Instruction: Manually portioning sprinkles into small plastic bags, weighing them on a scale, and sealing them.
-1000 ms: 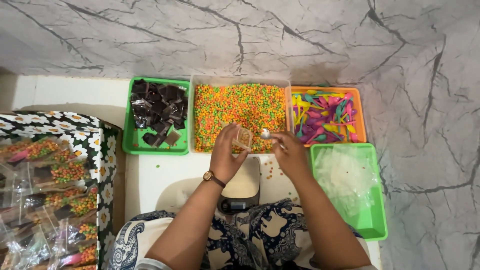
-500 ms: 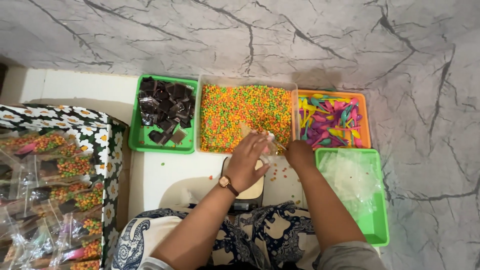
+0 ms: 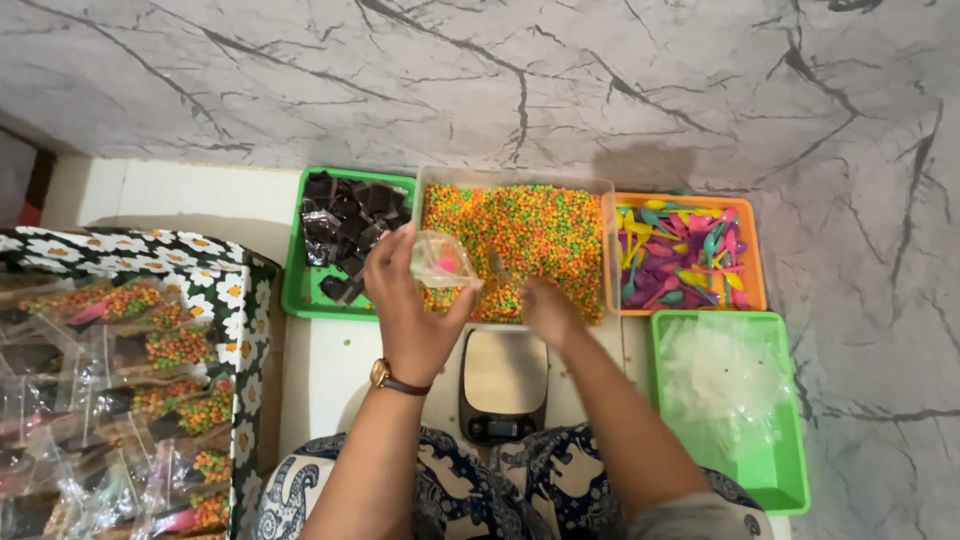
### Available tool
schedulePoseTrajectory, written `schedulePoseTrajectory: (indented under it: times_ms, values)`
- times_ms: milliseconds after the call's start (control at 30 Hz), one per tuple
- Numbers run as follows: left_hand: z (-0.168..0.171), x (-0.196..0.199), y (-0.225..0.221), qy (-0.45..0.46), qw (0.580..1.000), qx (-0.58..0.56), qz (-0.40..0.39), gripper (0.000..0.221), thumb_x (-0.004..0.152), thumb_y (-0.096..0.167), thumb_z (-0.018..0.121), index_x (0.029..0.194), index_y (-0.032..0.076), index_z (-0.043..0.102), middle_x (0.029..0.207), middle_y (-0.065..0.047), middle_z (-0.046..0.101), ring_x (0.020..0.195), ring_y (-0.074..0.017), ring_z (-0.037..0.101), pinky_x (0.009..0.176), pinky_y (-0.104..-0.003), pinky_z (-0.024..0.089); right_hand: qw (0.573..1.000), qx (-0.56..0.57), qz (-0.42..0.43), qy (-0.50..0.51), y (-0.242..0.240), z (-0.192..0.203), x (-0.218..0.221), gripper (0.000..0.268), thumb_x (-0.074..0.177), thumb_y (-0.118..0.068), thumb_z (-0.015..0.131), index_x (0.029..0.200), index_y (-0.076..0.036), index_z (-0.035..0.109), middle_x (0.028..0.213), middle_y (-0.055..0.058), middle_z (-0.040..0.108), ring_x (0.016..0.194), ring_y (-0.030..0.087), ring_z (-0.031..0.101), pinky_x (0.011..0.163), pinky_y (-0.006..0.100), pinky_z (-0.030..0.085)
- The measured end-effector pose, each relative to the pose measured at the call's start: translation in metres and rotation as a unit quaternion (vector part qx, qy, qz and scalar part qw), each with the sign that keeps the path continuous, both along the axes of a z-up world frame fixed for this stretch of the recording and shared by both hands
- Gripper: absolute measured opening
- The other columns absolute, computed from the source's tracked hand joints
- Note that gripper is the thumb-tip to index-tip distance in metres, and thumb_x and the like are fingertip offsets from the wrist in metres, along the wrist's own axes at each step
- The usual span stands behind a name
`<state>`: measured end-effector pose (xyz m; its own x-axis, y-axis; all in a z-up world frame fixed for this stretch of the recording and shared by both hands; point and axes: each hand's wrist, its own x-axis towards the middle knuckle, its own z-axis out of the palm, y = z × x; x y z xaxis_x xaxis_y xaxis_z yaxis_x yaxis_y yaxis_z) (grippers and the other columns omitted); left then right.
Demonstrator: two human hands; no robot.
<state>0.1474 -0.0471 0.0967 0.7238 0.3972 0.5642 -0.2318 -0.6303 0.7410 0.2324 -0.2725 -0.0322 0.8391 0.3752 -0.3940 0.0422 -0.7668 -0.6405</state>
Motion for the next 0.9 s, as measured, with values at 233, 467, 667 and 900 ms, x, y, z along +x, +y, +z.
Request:
schedulePoseTrajectory:
  times_ms: [233,467,667,900]
  values:
    - [-0.010,0.004,0.006,0.009,1.000,-0.011,0.007,0.103,0.065,0.011,0.098,0.151,0.001,0.042,0.136,-0.021,0.044,0.134,-0.0506,0.040,0.115,-0.065,0.031,0.990,-0.113,0.055,0.063,0.127,-0.026,0.025,0.051,0.090,-0.052,0.047,0.126,-0.017,0.058,0.109,0.008,0.072,0.095,0.027,0.069,0.080,0.039,0.052]
    - [-0.021,0.004,0.007,0.044,0.996,-0.072,-0.003,0.106,0.067,0.004,0.096,0.155,0.002,0.037,0.138,-0.023,0.043,0.135,-0.0501,0.037,0.111,-0.067,0.031,0.986,-0.129,-0.087,0.054,0.070,-0.110,0.067,0.060,0.101,-0.017,0.048,0.159,-0.012,0.034,0.147,0.026,0.050,0.129,0.043,0.058,0.096,0.054,0.055]
    - [-0.018,0.008,0.003,0.042,0.995,-0.093,-0.010,0.105,0.067,0.005,0.097,0.154,0.002,0.037,0.138,-0.022,0.043,0.133,-0.0475,0.039,0.111,-0.065,0.032,0.977,-0.098,-0.188,-0.023,-0.025,-0.114,0.060,0.035,0.095,-0.029,0.049,0.108,-0.009,0.074,0.103,0.017,0.075,0.107,0.038,0.071,0.087,0.050,0.058]
    - [-0.027,0.007,0.000,0.030,0.998,-0.055,-0.008,0.108,0.062,0.005,0.098,0.153,0.003,0.039,0.136,-0.022,0.045,0.129,-0.0476,0.043,0.109,-0.065,0.033,0.997,-0.065,-0.032,-0.021,0.073,0.001,-0.034,0.035,0.101,-0.017,0.048,0.126,-0.003,0.068,0.117,0.025,0.070,0.116,0.043,0.067,0.093,0.054,0.055]
